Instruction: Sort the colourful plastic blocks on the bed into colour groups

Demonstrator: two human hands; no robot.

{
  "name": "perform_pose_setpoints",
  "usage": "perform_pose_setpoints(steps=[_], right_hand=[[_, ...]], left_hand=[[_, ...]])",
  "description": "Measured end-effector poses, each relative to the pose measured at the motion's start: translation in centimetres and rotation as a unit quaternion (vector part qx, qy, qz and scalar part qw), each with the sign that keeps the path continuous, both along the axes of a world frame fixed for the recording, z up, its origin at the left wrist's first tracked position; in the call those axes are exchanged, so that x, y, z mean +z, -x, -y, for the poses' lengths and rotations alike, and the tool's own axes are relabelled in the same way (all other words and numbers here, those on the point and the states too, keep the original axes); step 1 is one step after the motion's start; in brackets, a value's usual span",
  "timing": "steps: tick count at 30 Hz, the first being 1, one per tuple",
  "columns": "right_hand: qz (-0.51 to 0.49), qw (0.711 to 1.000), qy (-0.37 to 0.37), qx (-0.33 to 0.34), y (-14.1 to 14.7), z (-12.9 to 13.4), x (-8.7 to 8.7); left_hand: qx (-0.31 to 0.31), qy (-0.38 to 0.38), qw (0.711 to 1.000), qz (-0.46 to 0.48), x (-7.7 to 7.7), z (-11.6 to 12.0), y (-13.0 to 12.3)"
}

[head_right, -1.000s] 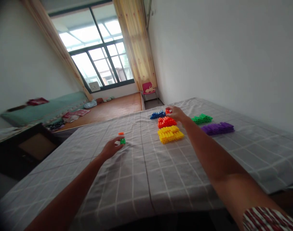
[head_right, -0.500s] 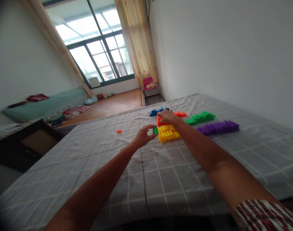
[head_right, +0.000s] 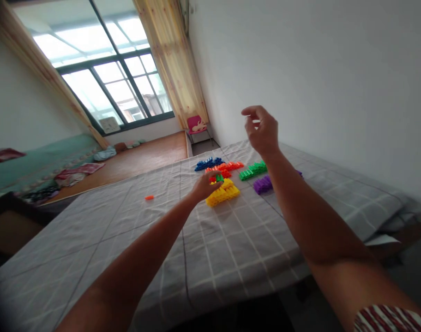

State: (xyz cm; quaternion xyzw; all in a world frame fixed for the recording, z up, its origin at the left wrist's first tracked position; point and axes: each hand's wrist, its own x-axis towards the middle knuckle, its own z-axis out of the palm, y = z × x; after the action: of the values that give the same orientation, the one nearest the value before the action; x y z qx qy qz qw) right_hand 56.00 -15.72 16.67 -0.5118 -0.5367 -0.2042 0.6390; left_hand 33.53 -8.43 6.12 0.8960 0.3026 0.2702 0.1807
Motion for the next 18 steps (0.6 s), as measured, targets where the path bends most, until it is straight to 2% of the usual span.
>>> perform_pose_setpoints(steps=[1, 3, 5, 8, 11, 15, 18], right_hand=[[-0.02, 0.999, -0.033, -0.017, -1.1, 0.8, 0.1], [-0.053, 0.994, -0.07, -0.057, -3.0, 1.7, -0.7], [-0.07, 0.99, -0.07, -0.099, -4.5, 1.9, -2.8], [-0.048, 0.986, -0.039, -0.152, -5.6, 1.6, -6.6], [0.001, 0.986, -0.006, -0.169, -5.9, 1.2, -9.0], [0.011, 0.986, 0.021, -0.164, -6.1, 1.0, -9.7], [0.006, 0.987, 0.03, -0.157, -6.2, 0.9, -9.8]], left_hand=[[-0.008, -0.007, 1.0, -0.007, 0.3, -0.2, -1.1], [-0.024, -0.02, 0.999, -0.017, 0.5, -0.6, -3.7], [-0.031, -0.024, 0.999, -0.028, 0.4, -1.0, -6.5], [-0.019, -0.011, 0.999, -0.043, -0.6, -1.6, -10.3], [0.012, 0.007, 0.998, -0.068, -2.1, -2.1, -12.9], [0.063, 0.025, 0.992, -0.105, -3.3, -2.3, -14.4], [0.076, 0.04, 0.988, -0.128, -3.0, -2.0, -14.6]])
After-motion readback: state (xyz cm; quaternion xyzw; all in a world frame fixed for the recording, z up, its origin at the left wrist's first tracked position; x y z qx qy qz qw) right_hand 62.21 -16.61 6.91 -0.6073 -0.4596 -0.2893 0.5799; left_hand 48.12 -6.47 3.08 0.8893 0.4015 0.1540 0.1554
